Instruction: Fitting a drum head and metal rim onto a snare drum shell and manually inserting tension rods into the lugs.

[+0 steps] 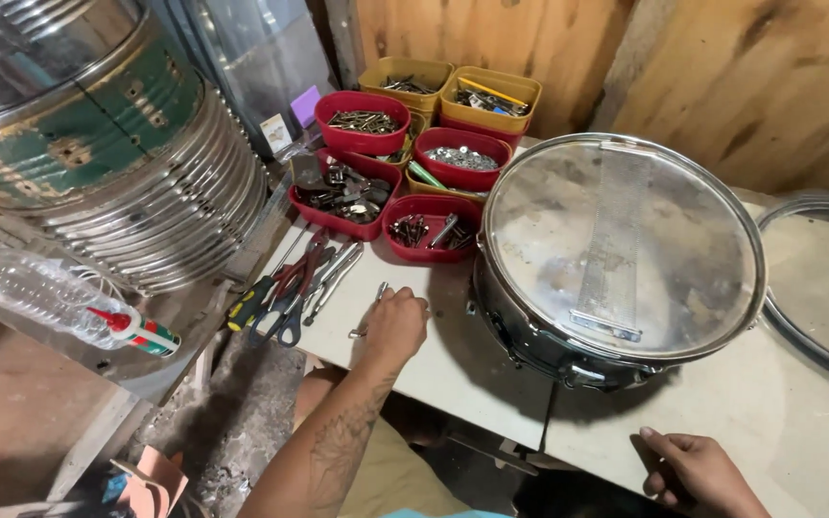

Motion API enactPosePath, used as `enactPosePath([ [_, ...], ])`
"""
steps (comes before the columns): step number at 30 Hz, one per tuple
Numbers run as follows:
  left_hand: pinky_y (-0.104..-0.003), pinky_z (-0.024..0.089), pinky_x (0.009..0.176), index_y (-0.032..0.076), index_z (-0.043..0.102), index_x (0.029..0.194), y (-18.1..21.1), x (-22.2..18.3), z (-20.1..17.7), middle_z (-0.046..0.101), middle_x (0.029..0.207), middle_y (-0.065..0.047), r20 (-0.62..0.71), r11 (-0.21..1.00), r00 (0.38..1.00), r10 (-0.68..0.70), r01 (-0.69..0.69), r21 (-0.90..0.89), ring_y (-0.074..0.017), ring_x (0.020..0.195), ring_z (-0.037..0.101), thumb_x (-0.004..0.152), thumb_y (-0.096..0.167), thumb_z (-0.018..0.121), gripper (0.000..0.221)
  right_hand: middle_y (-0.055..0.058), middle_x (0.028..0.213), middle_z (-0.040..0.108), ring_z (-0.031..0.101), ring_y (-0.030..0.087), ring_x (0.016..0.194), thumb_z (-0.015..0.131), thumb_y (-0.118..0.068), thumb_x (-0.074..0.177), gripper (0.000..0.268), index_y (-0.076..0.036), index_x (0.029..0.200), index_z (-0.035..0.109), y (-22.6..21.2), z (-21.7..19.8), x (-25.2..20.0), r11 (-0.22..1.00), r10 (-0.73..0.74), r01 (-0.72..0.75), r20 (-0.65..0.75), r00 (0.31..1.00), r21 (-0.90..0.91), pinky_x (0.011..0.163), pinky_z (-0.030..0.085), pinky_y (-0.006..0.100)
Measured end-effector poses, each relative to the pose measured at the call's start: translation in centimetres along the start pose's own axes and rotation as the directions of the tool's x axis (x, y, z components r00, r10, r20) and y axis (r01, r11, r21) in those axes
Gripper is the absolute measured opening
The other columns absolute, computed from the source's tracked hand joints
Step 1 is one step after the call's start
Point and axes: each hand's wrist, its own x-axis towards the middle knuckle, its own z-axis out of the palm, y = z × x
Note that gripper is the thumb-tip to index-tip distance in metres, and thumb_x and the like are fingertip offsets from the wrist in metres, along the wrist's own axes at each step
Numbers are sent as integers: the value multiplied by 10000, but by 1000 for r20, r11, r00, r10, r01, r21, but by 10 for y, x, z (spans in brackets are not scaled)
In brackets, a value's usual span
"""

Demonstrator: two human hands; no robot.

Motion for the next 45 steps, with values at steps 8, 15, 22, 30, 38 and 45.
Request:
enactPosePath([
  [8,-414,576,743,14,731,1029,15,13,-18,684,985,-155,124,995,991,-45,56,-81,-307,847,687,969,41,591,154,365,517,591,422,314,351,733,-263,981,480,60,708,504,-3,-5,-2,998,-33,35,41,999,-43,350,265,351],
  [15,-392,551,677,45,712,940,31,0,-35,730,894,-111,169,960,985,-37,82,-267,-262,795,692,944,58,572,140,341,525,556,402,312,365,738,-260,981,479,51,711,495,-5,-3,-2,999,-28,30,45,999,-33,377,266,354],
  [22,-245,615,644,-7,705,938,44,-5,-43,694,811,-83,262,974,965,-16,74,-215,-166,698,681,1016,-36,497,225,325,508,522,391,316,356,750,-239,974,453,18,725,472,-2,-2,1,999,-8,8,25,1000,37,351,265,375],
  [30,-287,502,566,9,658,902,41,15,-26,618,789,-70,316,987,945,-84,123,-103,-176,645,586,1024,-52,476,228,333,513,507,372,321,349,739,-231,985,465,57,723,484,-1,-2,7,999,12,-13,27,1000,53,359,255,373],
  [38,-241,455,490,7,654,940,40,18,-23,605,813,-74,336,985,937,-98,139,-101,-138,588,553,1010,-71,466,215,325,572,636,473,315,394,751,-283,983,472,29,745,490,-19,0,-12,995,24,-25,-11,1000,-97,398,322,369],
  [45,-313,522,617,28,659,936,46,45,-53,639,802,-60,279,949,952,-130,201,-244,-185,714,621,940,-82,517,180,346,541,619,474,336,391,740,-251,988,476,85,717,540,-10,-3,-2,998,-1,1,4,1000,-68,417,339,389],
])
